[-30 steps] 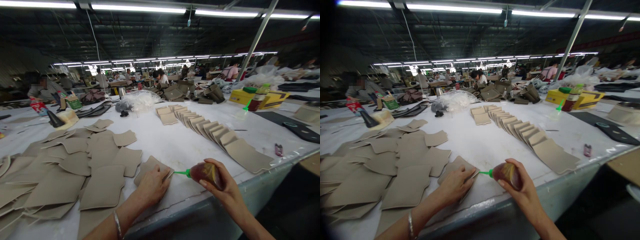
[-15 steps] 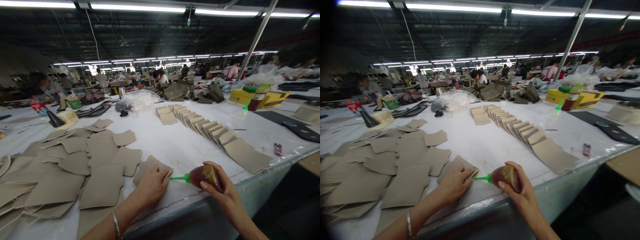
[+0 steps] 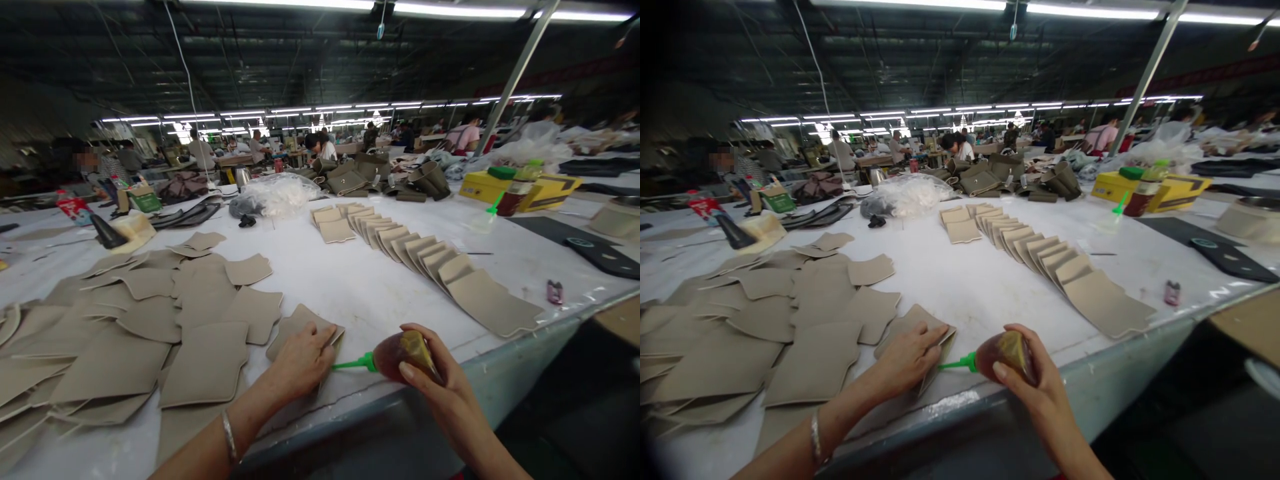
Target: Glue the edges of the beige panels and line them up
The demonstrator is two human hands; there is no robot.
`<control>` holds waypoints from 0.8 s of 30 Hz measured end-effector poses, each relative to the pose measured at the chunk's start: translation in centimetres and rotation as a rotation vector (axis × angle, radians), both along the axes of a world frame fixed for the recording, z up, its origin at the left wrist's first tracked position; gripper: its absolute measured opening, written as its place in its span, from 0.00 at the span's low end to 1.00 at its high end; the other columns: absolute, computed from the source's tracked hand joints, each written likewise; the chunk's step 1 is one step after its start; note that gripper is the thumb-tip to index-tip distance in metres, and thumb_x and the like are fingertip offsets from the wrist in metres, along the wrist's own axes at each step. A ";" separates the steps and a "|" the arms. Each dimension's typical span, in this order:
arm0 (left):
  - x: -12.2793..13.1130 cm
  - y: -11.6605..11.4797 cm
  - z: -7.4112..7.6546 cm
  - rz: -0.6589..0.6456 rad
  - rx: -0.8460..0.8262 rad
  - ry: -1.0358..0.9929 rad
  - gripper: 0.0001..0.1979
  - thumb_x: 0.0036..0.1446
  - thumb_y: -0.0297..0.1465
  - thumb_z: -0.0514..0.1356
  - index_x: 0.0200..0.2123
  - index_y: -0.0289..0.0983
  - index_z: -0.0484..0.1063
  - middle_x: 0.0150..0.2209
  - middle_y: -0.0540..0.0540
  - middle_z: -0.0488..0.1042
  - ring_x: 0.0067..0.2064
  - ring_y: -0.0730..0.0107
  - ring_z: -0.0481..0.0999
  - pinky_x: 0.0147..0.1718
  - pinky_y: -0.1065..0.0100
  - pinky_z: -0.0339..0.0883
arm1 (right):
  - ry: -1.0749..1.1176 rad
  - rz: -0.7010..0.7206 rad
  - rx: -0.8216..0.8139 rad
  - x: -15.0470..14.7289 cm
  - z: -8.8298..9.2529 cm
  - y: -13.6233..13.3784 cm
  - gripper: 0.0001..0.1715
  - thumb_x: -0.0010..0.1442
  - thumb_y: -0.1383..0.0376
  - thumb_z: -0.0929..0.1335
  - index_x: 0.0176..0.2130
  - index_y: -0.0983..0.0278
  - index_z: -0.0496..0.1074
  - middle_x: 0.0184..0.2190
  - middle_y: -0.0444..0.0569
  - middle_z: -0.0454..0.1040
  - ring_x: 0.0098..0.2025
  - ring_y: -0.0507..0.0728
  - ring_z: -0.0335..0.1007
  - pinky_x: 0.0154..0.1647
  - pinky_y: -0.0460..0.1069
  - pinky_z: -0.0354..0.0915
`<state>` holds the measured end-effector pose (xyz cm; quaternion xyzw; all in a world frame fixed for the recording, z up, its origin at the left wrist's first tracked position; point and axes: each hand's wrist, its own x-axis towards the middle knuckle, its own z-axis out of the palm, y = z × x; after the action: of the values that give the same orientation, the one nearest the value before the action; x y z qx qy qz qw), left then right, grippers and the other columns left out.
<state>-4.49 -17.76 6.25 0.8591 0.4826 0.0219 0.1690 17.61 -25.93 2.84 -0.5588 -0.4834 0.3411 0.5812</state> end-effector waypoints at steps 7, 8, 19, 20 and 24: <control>-0.3 0.0 0.0 -0.001 -0.008 -0.024 0.23 0.63 0.33 0.43 0.60 0.47 0.61 0.44 0.46 0.70 0.41 0.63 0.74 0.42 0.65 0.65 | 0.027 0.011 -0.032 -0.7 -0.1 -0.8 0.30 0.54 0.51 0.72 0.52 0.56 0.63 0.37 0.46 0.70 0.38 0.62 0.68 0.39 0.52 0.65; -0.3 0.0 0.1 0.003 -0.008 -0.021 0.23 0.63 0.33 0.43 0.60 0.47 0.61 0.44 0.46 0.70 0.41 0.64 0.74 0.42 0.65 0.65 | 0.048 0.035 -0.037 -0.8 -0.2 -1.1 0.30 0.54 0.51 0.72 0.52 0.55 0.63 0.37 0.45 0.71 0.38 0.62 0.68 0.39 0.52 0.64; -0.5 -0.1 -0.4 0.035 0.013 -0.047 0.23 0.63 0.33 0.43 0.60 0.46 0.60 0.43 0.45 0.70 0.40 0.63 0.74 0.42 0.64 0.64 | 0.070 0.071 -0.023 -1.3 -0.8 -2.0 0.31 0.52 0.52 0.74 0.52 0.55 0.65 0.39 0.46 0.71 0.39 0.61 0.68 0.39 0.51 0.64; -0.4 -0.1 -0.4 0.038 0.013 -0.045 0.23 0.63 0.33 0.43 0.60 0.46 0.60 0.43 0.45 0.70 0.40 0.63 0.74 0.42 0.63 0.64 | 0.083 0.059 -0.029 -1.3 -0.8 -2.1 0.31 0.52 0.52 0.74 0.52 0.55 0.65 0.39 0.46 0.71 0.39 0.62 0.68 0.39 0.51 0.64; -0.4 -0.2 -0.3 0.042 -0.001 -0.037 0.23 0.64 0.33 0.43 0.60 0.45 0.60 0.44 0.45 0.70 0.41 0.63 0.74 0.42 0.64 0.64 | 0.112 0.014 -0.058 -1.7 -0.7 -2.6 0.31 0.52 0.52 0.74 0.52 0.54 0.64 0.37 0.45 0.71 0.39 0.61 0.68 0.38 0.50 0.64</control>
<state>-4.85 -17.92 5.94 0.8480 0.4976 0.0410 0.1780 15.91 -28.52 2.10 -0.5518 -0.4442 0.3897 0.5885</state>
